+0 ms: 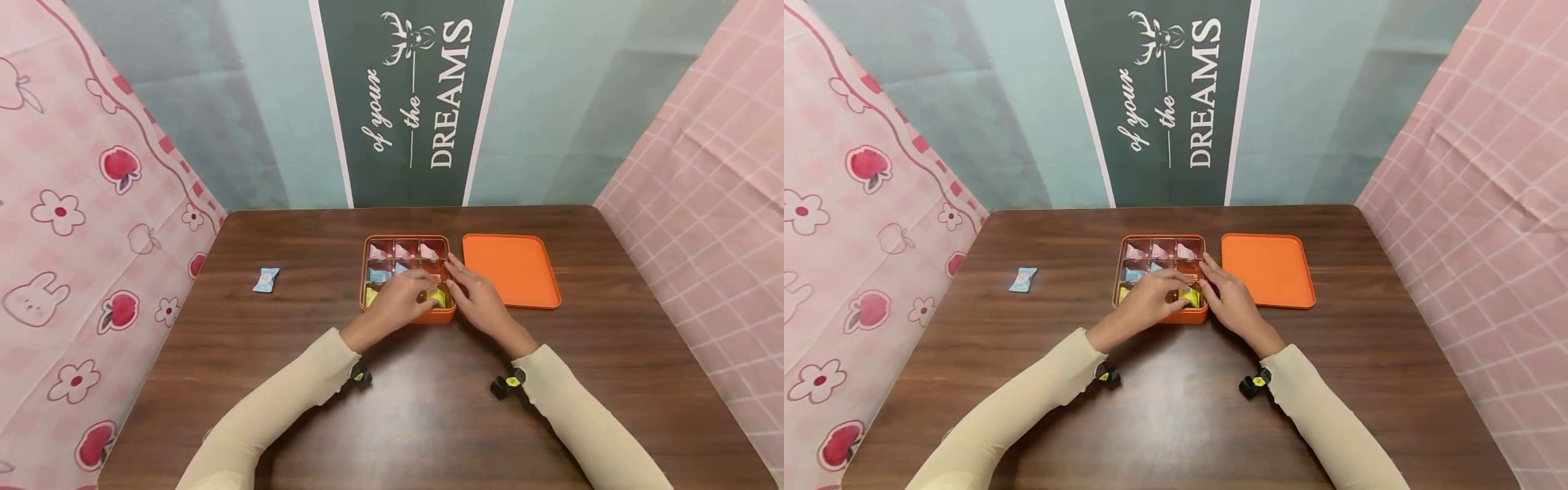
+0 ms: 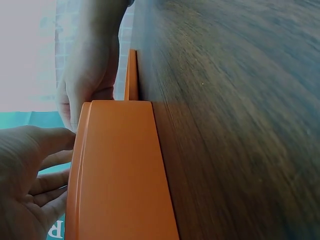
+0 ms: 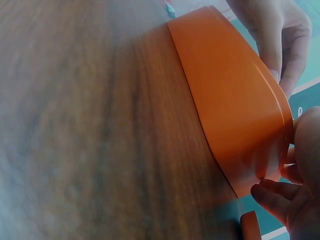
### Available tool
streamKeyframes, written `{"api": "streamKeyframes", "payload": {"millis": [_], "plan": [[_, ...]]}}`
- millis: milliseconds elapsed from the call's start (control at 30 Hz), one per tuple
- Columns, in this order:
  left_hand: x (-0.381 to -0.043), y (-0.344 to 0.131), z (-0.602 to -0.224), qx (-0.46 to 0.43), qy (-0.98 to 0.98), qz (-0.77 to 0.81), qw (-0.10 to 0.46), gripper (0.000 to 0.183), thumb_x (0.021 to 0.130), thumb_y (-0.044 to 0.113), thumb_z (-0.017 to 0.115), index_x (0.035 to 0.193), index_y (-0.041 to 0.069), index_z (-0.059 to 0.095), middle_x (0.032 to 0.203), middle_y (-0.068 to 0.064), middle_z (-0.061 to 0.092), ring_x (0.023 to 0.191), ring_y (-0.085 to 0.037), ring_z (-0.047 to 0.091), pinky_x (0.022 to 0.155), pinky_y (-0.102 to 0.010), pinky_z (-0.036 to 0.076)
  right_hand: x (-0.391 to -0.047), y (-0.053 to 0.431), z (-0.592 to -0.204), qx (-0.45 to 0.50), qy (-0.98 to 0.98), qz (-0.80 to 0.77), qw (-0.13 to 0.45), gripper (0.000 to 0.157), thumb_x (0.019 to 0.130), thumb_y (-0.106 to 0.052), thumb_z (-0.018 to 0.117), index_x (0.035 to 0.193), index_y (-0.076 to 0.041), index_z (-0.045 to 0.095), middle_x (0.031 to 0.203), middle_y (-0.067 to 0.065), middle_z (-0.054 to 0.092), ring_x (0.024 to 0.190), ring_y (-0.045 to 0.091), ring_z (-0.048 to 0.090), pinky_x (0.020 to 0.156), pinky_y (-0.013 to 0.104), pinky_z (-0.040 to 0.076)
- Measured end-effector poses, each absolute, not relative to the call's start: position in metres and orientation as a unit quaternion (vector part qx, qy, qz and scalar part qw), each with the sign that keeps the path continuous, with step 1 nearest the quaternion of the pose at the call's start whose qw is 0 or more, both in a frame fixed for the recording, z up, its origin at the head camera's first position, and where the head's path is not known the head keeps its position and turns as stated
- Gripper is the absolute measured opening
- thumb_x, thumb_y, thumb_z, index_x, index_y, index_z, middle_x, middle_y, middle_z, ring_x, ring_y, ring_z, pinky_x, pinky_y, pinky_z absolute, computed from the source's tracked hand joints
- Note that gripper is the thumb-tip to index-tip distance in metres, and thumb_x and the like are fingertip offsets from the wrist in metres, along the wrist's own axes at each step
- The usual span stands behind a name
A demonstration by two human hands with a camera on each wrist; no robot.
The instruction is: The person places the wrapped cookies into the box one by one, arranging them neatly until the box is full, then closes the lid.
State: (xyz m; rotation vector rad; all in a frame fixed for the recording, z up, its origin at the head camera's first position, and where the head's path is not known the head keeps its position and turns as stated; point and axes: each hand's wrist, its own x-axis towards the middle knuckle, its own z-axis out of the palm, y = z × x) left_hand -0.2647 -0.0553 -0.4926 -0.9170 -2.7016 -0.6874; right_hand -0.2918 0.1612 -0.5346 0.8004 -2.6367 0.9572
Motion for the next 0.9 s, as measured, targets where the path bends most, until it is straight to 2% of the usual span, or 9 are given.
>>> {"api": "streamKeyframes", "payload": {"millis": [300,533,767,900], "plan": [[-0.261,-0.055,-0.497,-0.325,-0.908,-0.239,0.115,0.015,0.09,0.017,0.079,0.101,0.008,0.081,0.109,-0.004,0.074,0.104,-0.018,0.068,0.092,-0.033,0.055,-0.29,0.16,-0.537,0.279,-0.896,0.324,0.12,0.047,0.105,-0.024,0.057,0.147,-0.005,0.053,0.157,0.006,0.042,0.136,0.034,0.05,0.108,0.055,0.042],[-0.264,-0.056,-0.495,-0.329,-0.905,-0.243,0.114,0.017,0.091,0.018,0.078,0.104,0.009,0.081,0.111,-0.004,0.074,0.106,-0.018,0.067,0.094,-0.033,0.055,-0.29,0.161,-0.535,0.262,-0.902,0.325,0.106,0.049,0.106,-0.027,0.055,0.149,-0.006,0.05,0.159,0.004,0.039,0.138,0.033,0.048,0.109,0.055,0.041],[-0.259,-0.066,-0.492,-0.309,-0.913,-0.219,0.151,0.018,0.092,0.026,0.076,0.103,0.014,0.081,0.109,0.0,0.075,0.105,-0.016,0.067,0.089,-0.032,0.056,-0.293,0.16,-0.536,0.273,-0.896,0.33,0.114,0.048,0.104,-0.024,0.058,0.148,-0.006,0.052,0.159,0.005,0.04,0.138,0.034,0.049,0.108,0.056,0.041],[-0.257,-0.078,-0.489,-0.307,-0.908,-0.224,0.177,0.018,0.091,0.025,0.077,0.104,0.013,0.081,0.108,0.0,0.075,0.105,-0.017,0.066,0.09,-0.033,0.055,-0.295,0.159,-0.536,0.273,-0.896,0.333,0.112,0.049,0.105,-0.026,0.057,0.149,-0.006,0.051,0.159,0.003,0.039,0.138,0.033,0.048,0.109,0.056,0.041]]}}
